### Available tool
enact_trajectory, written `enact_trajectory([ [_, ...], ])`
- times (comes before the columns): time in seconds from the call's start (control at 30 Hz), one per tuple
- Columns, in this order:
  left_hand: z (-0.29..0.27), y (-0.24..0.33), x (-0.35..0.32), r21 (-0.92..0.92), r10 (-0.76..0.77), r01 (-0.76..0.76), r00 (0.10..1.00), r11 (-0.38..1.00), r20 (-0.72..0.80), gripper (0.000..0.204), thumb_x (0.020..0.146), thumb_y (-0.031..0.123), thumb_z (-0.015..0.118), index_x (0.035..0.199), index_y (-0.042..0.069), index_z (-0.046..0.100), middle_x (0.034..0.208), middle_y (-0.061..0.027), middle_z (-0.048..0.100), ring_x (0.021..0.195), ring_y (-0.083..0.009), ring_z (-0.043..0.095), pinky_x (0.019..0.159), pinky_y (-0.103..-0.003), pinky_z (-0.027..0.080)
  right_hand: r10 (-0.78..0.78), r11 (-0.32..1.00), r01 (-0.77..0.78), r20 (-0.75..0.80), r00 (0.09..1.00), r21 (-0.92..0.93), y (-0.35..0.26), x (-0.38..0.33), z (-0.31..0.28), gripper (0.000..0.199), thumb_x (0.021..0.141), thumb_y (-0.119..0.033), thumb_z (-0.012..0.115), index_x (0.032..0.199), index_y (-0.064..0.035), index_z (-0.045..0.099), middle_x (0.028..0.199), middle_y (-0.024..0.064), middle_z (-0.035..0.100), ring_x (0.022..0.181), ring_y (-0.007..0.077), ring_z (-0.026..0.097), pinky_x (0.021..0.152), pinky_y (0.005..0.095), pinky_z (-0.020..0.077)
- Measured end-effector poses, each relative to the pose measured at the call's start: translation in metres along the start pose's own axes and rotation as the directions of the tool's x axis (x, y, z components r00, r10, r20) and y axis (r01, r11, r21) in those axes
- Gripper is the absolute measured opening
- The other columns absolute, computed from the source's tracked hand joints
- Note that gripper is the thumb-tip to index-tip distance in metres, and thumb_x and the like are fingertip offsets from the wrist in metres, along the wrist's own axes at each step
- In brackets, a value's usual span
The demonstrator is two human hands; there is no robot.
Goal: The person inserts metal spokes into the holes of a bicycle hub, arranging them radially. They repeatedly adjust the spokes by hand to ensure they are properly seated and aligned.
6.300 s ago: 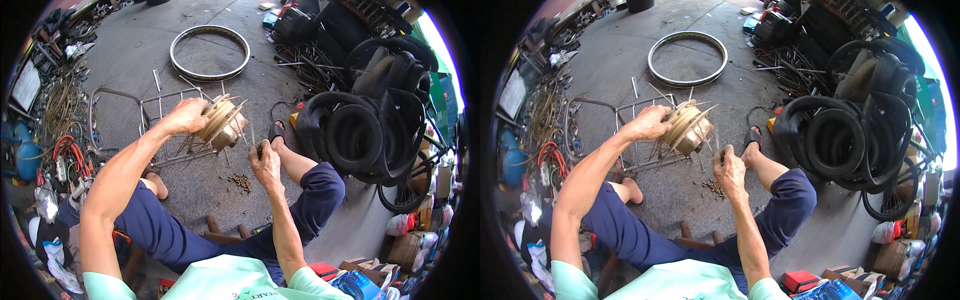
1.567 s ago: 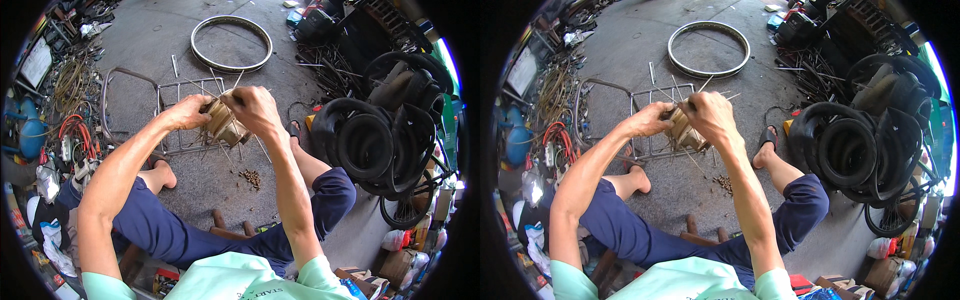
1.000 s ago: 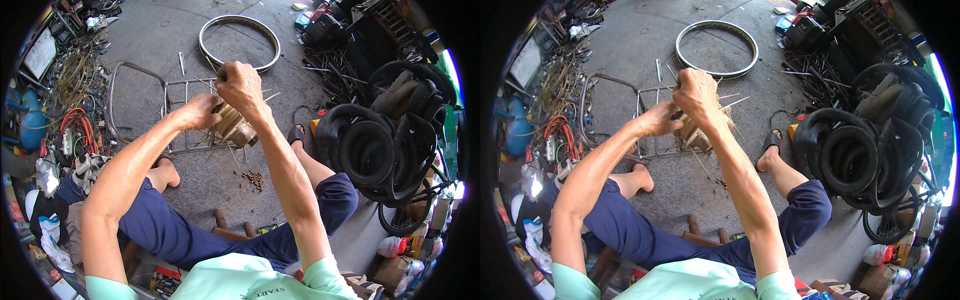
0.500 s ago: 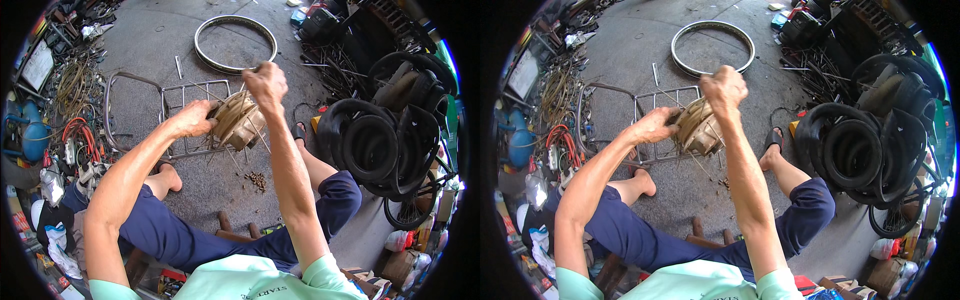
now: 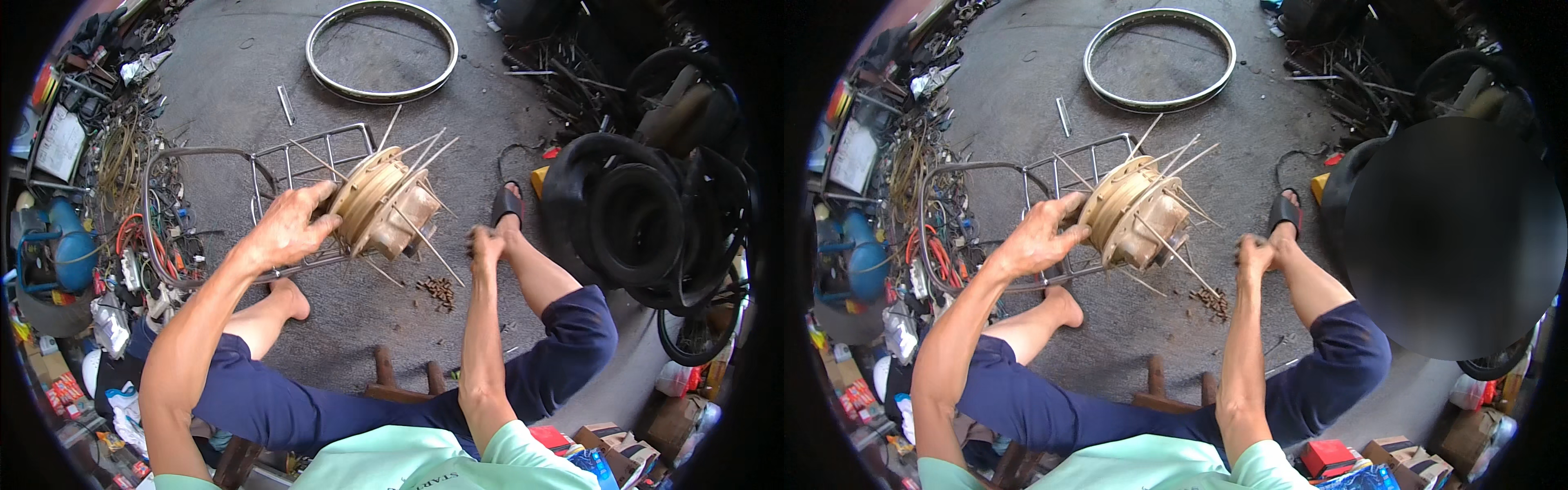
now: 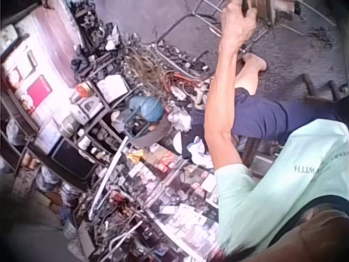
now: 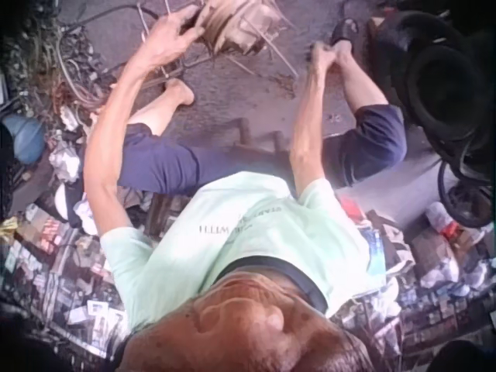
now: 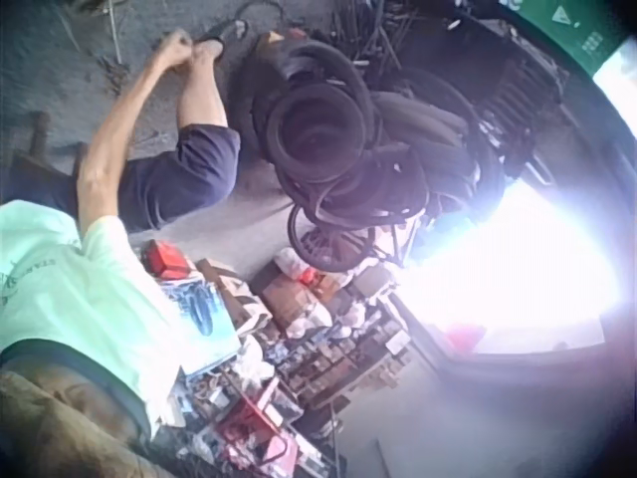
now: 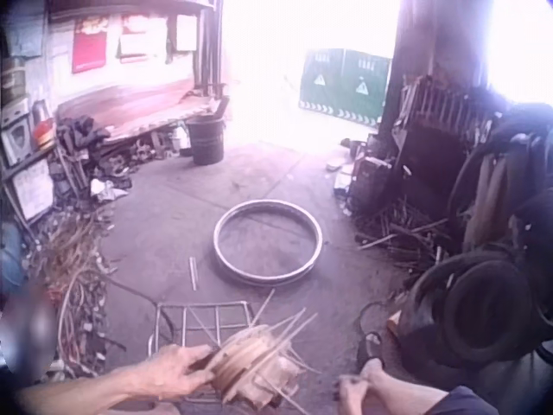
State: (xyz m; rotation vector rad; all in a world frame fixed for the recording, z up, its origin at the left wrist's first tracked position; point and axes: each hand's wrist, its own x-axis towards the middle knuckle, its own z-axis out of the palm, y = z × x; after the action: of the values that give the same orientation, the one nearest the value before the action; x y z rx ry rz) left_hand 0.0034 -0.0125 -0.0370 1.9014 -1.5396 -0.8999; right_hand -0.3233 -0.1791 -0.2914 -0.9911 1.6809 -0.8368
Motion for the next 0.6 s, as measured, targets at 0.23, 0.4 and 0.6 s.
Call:
enact_trajectory([
  [0.23,-0.007,0.011,0.002,-0.003,-0.185,0.187,0.976,0.982,0.118,0.029,0.089,0.014,0.065,0.109,-0.005,0.055,0.094,-0.0283,0.066,0.087,-0.0384,0.065,0.078,-0.042,0.051,-0.144,0.701,0.254,0.217,0.966,-0.667,0.089,-0.061,0.056,0.029,0.083,-0.022,0.070,0.101,0.0006,0.067,0.091,0.0231,0.070,0.089,0.0453,0.067,0.083,0.0536,0.0520],
  [0.4,-0.004,0.002,0.001,-0.088,-0.114,0.125,0.987,0.988,0.117,0.031,0.085,0.010,0.067,0.109,-0.005,0.054,0.090,-0.0310,0.062,0.070,-0.0421,0.056,0.070,-0.043,0.049,-0.301,0.456,0.569,0.483,0.822,-0.684,0.096,-0.060,0.061,0.024,0.089,-0.016,0.060,0.107,-0.0013,0.061,0.103,0.0210,0.069,0.085,0.0441,0.069,0.076,0.0529,0.0559],
  [0.6,-0.003,0.001,-0.001,-0.023,-0.200,0.206,0.969,0.978,0.148,0.035,0.084,0.009,0.067,0.115,-0.004,0.057,0.087,-0.0284,0.065,0.066,-0.0355,0.065,0.070,-0.042,0.051,-0.325,0.413,0.631,0.541,0.776,-0.657,0.083,-0.066,0.063,0.015,0.086,-0.011,0.059,0.097,-0.0008,0.061,0.093,0.0250,0.069,0.082,0.0422,0.071,0.072,0.0515,0.0575],
])
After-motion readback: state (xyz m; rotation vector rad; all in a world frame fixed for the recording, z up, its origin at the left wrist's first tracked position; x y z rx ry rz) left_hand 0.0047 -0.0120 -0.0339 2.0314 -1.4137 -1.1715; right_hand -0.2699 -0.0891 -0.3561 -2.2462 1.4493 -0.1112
